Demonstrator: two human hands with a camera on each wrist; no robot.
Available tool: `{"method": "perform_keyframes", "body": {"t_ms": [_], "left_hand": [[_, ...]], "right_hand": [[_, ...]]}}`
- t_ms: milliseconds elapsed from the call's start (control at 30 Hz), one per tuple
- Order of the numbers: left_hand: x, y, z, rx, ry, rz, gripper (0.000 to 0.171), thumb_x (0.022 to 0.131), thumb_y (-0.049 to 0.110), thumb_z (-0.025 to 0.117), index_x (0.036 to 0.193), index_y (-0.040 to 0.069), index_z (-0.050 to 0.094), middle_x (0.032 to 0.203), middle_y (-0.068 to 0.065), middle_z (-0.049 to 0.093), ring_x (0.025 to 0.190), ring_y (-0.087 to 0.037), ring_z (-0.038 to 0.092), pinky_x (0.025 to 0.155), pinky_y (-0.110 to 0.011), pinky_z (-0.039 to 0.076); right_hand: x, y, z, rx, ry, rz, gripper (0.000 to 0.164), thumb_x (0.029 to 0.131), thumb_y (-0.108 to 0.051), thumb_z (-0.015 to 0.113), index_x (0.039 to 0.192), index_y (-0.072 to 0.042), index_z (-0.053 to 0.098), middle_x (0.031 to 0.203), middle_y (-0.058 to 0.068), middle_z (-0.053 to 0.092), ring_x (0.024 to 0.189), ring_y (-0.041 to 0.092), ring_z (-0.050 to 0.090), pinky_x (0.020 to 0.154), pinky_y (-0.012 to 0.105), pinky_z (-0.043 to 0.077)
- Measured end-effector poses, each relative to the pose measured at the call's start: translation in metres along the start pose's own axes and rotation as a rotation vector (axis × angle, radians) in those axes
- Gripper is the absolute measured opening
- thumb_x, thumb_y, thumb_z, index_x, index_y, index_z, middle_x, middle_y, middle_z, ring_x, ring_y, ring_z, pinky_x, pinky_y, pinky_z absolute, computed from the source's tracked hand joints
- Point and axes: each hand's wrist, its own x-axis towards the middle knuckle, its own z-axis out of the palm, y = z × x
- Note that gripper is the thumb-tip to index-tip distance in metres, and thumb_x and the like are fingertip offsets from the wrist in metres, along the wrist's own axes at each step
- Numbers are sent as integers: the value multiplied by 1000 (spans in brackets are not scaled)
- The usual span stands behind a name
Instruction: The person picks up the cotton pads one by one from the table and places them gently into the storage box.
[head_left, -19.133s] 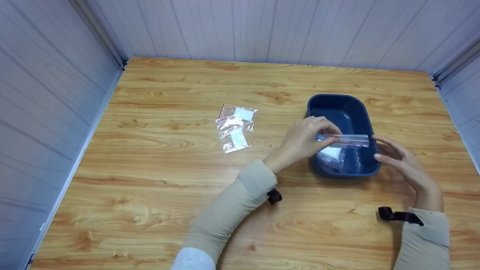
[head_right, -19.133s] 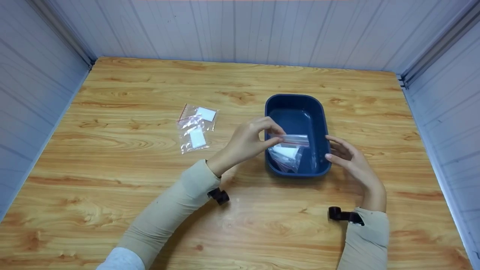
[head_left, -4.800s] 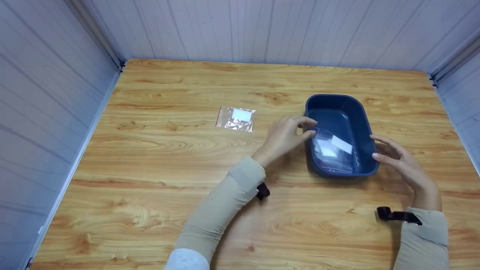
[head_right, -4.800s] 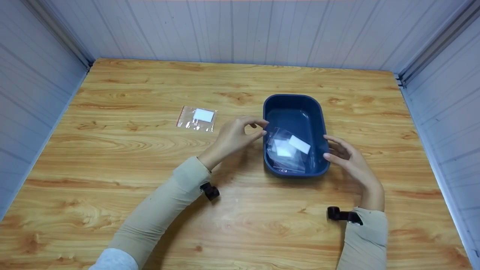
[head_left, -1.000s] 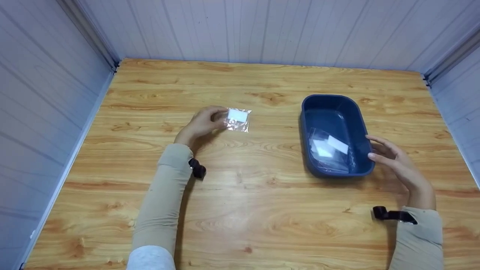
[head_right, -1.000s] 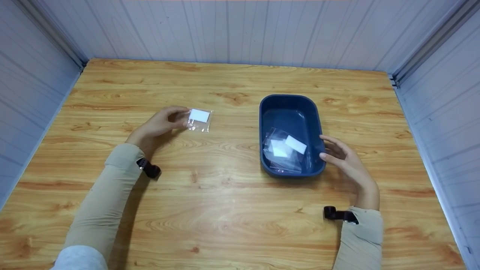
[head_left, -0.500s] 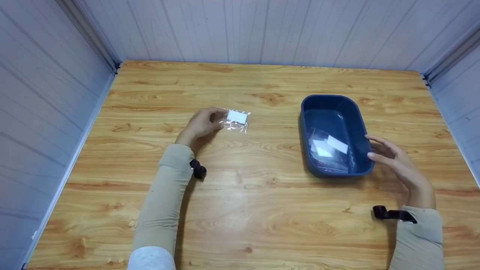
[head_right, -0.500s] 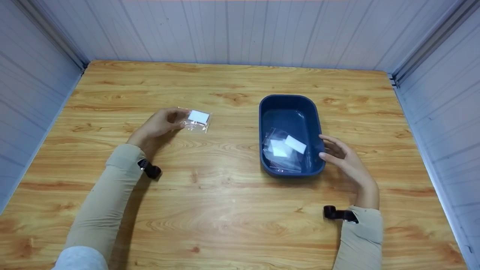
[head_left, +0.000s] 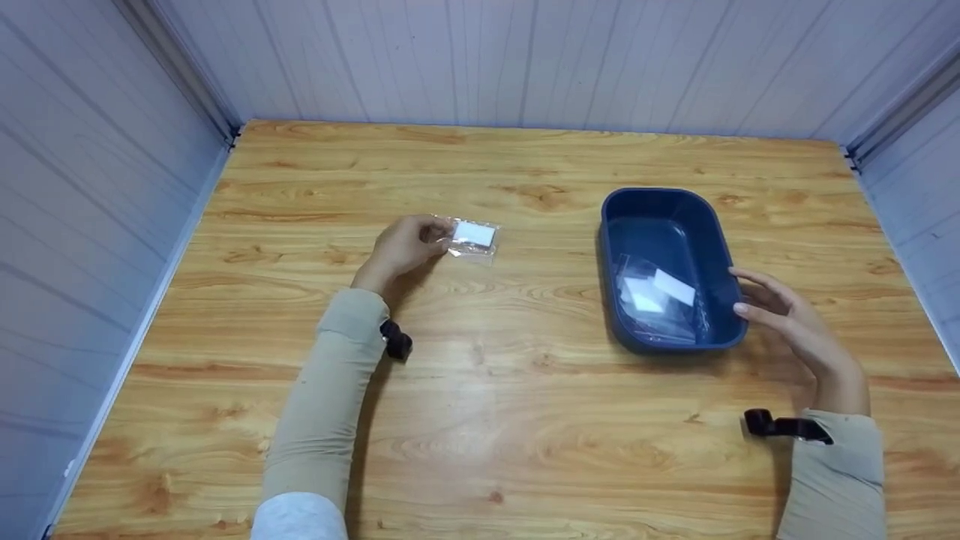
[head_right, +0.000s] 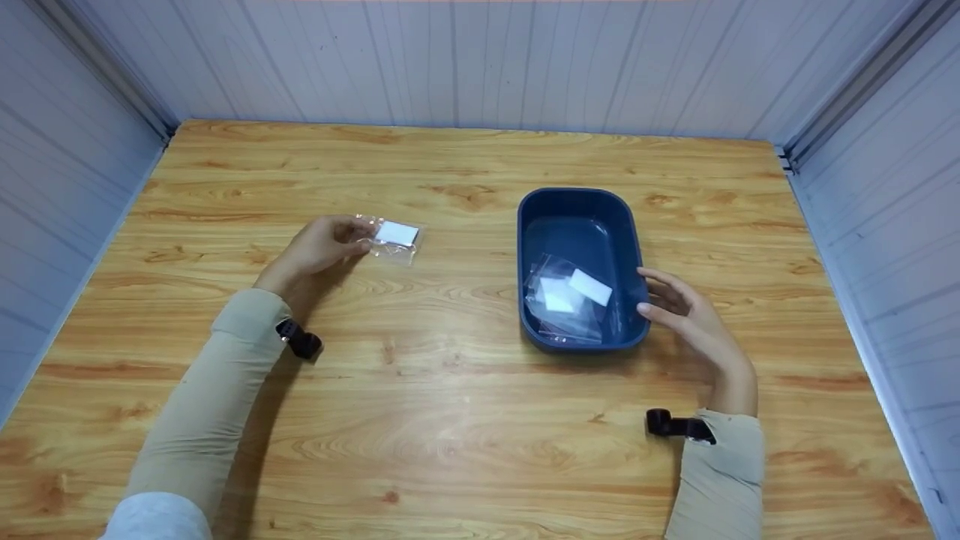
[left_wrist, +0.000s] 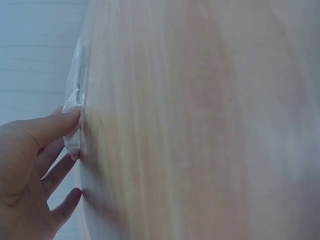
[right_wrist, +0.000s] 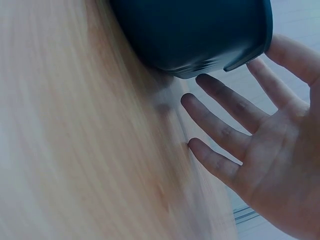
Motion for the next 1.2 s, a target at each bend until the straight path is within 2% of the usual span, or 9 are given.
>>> {"method": "perform_keyframes", "body": {"t_ms": [200,367,667,1000,1200], "left_hand": [[-2,5,-2,15,-9,-32,25,94,18,69,119,15,71,118,-6,67,109,-23,58,98,-43,41],[-2,7,-1,45,15,-37,23,95,19,68,117,16,71,113,-5,68,103,-21,59,92,-42,42],[0,6,-2,23,51,-46,23,94,18,69,116,14,71,114,-4,69,104,-22,60,94,-42,42],[-3,6,-2,40,119,-47,25,97,31,65,118,19,72,115,0,70,105,-20,62,93,-44,43],[-5,8,-1,60,154,-15,26,97,34,65,119,20,72,112,2,70,101,-18,62,89,-42,45]], "right_hand": [[1,0,1,10,-1,-11,52,101,-6,56,151,-9,40,136,-8,53,120,2,53,91,17,47],[1,0,0,42,-3,-13,52,100,-5,56,150,-9,41,135,-8,54,120,3,53,90,17,48],[1,0,1,37,-6,-7,52,101,-6,56,151,-10,41,137,-8,53,121,3,53,91,17,47],[2,0,2,19,-4,-6,53,101,-7,57,151,-10,41,136,-10,52,120,2,53,91,16,47],[1,0,2,16,-1,-11,53,101,-7,56,151,-10,40,138,-8,51,121,2,52,91,16,47]]}}
